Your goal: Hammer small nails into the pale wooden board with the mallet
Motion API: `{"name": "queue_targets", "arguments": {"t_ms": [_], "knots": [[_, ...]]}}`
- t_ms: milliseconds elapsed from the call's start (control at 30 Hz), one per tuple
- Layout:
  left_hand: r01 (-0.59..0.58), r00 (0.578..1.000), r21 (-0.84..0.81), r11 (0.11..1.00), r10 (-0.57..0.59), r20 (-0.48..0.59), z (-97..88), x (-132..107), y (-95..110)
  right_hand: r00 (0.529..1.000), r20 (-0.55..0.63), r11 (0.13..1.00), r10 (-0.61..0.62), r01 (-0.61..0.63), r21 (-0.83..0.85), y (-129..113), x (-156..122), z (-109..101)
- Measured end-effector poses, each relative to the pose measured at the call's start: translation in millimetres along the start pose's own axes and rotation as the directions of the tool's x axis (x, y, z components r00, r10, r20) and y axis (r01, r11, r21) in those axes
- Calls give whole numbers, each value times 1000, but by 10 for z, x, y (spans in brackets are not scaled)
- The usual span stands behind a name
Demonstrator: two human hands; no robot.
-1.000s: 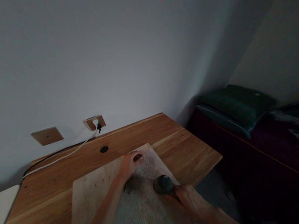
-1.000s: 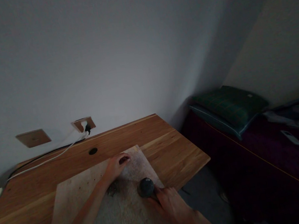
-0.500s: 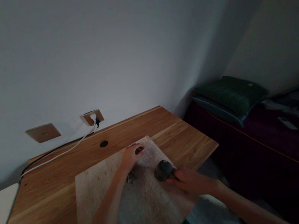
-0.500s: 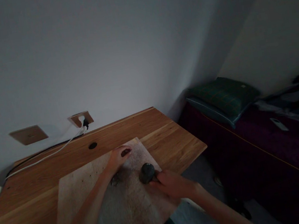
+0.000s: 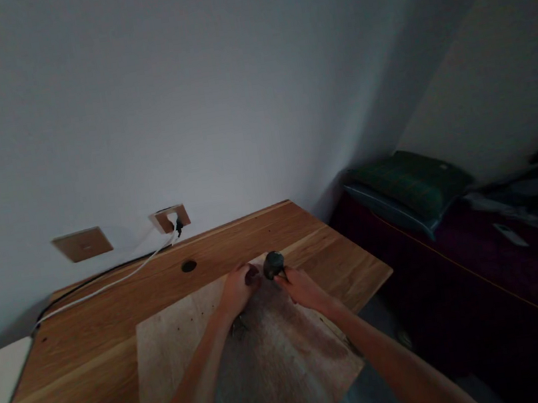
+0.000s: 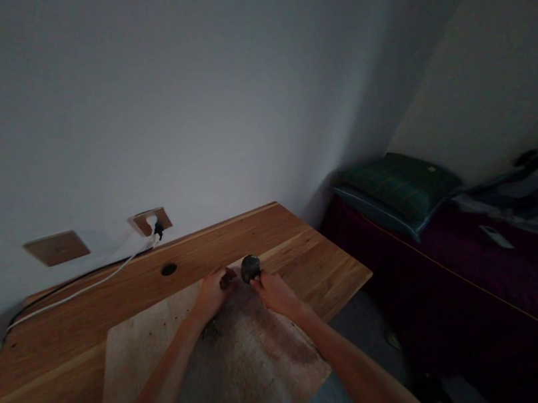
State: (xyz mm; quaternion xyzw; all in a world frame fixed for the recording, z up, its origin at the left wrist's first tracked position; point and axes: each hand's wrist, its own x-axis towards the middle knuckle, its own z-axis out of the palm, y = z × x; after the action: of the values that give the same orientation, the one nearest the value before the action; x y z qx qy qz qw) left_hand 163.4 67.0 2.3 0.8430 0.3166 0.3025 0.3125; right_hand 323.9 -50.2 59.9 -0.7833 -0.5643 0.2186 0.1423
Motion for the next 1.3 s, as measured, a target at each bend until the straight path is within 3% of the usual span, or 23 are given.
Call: {"name": "queue_targets", "arguments": {"t_ms": [400,800,933,1067,1300], "knots": [[26,1000,57,998,-26,0,-5,5,16,999,-31,997,-20,18,-69,23,-9,110],[-23,998,-2,1000,23,51,-15,12,8,998,-62,996,-28,23,-83,42,0,166],[-17,1000,-9,1000,17,7,14,-1,-15,998,-60,997,-32,28,-68,37,-4,160],[0,1000,47,999,1,-30,44,-11,-45,997,-66,998,-35,31,-60,37,-12,160],[1,1000,105,994,-4,23,45,8,-60,997,-69,998,-35,31,-55,28,-4,122]]}}
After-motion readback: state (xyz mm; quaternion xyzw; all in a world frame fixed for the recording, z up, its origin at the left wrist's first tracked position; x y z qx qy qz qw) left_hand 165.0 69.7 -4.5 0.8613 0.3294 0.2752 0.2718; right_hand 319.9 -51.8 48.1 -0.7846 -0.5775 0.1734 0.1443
